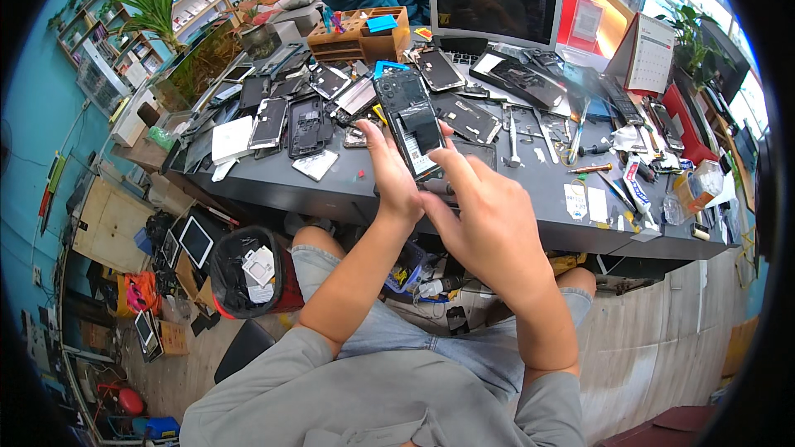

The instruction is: The person disassembles a smartphone using a screwdriver, removes the back cover, and manipulates internal components. The person continues to unscrew and adjust parts within the device while seated at a cluttered workbench.

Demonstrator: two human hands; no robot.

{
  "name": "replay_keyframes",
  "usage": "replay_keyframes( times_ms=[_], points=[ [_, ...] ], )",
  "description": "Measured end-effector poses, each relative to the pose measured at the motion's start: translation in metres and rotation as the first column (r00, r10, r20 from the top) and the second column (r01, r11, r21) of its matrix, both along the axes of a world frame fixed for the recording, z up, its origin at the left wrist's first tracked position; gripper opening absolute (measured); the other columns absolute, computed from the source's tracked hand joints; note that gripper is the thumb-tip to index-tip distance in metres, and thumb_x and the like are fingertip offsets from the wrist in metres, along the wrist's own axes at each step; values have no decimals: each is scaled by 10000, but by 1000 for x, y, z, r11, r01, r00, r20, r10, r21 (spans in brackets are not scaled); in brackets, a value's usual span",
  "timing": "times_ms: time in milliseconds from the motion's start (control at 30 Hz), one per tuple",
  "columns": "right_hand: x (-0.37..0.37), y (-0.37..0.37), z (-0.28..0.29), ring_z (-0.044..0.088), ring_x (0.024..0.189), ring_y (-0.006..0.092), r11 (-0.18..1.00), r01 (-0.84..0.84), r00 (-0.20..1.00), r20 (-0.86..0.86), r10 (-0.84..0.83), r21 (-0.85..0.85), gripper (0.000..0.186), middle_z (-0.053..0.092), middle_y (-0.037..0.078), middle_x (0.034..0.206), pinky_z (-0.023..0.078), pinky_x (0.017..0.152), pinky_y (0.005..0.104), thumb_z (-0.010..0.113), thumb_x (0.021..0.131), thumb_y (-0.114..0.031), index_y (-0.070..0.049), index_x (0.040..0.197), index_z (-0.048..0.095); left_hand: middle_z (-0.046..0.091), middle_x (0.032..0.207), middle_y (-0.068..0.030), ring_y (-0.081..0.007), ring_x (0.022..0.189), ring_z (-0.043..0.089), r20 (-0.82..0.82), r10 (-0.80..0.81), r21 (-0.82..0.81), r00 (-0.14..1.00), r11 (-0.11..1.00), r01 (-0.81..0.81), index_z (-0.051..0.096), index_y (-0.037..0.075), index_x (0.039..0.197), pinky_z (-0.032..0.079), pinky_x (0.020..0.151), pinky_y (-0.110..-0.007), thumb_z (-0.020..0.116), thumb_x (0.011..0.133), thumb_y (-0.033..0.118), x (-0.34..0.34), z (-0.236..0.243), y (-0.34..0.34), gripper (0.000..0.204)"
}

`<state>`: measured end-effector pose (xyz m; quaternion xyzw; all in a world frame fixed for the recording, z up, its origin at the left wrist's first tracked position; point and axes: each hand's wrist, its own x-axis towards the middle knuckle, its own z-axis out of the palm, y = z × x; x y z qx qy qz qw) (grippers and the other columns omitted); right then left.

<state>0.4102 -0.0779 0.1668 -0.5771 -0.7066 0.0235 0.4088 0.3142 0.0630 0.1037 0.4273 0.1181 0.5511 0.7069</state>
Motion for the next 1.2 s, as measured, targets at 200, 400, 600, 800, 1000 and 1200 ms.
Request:
replay_keyframes(
  times_ms=[200, 400, 600, 800, 1000, 1200],
  points=[
    [-1, 2, -2, 767, 903, 399, 997, 30, 1000, -8, -29, 77, 386, 746, 187, 1024, 575, 720, 485, 848, 941, -41, -41, 1298, 701, 774, 1048, -137, -251, 905, 766, -15, 51, 30, 999, 998, -50, 663, 36, 1262, 647, 827, -398, 175, 1149, 842, 1, 0, -2, 949],
    [-1, 7, -6, 767, 788, 379, 986, 54, 998, -38, -48, 159, 313, 762, 160, 931, 575, 675, 471, 855, 962, -80, -53, 1244, 721, 783, 1056, -186, -297, 917, 767, -34, 129, -28, 991, 991, -130, 694, -30, 1226, 638, 857, -441, 147, 1131, 866, 5, 5, -3, 1054],
    [0, 5, -4, 759, 747, 373, 987, 54, 998, -41, -48, 148, 317, 761, 158, 906, 575, 657, 457, 876, 959, -102, -54, 1232, 722, 772, 1036, -184, -310, 885, 762, -17, 43, -9, 999, 999, -44, 679, -37, 1241, 641, 826, -451, 160, 1125, 875, 1, -5, 2, 1057],
    [5, 5, -8, 761, 742, 366, 985, 58, 997, -56, -49, 165, 336, 778, 164, 953, 572, 637, 454, 899, 947, -111, -34, 1223, 725, 783, 1053, -186, -306, 924, 781, 13, 24, -19, 1000, 1000, -24, 680, -16, 1256, 644, 856, -439, 185, 1117, 888, 1, -1, 0, 1040],
    [7, 4, -8, 781, 744, 343, 988, 45, 994, -104, -30, 145, 330, 768, 169, 937, 590, 650, 427, 906, 944, -110, -12, 1198, 719, 785, 1058, -164, -278, 916, 775, 16, -11, -22, 1000, 1000, 11, 688, 7, 1259, 646, 857, -416, 181, 1120, 884, -2, -3, 1, 1023],
    [9, 7, -11, 780, 728, 348, 986, 36, 993, -121, -17, 161, 350, 774, 184, 945, 604, 653, 406, 914, 939, -113, -3, 1201, 710, 766, 1009, -134, -248, 874, 764, -6, 39, -39, 999, 998, -39, 699, 10, 1218, 653, 779, -391, 154, 1126, 874, 3, 3, -4, 1026]
  ],
)
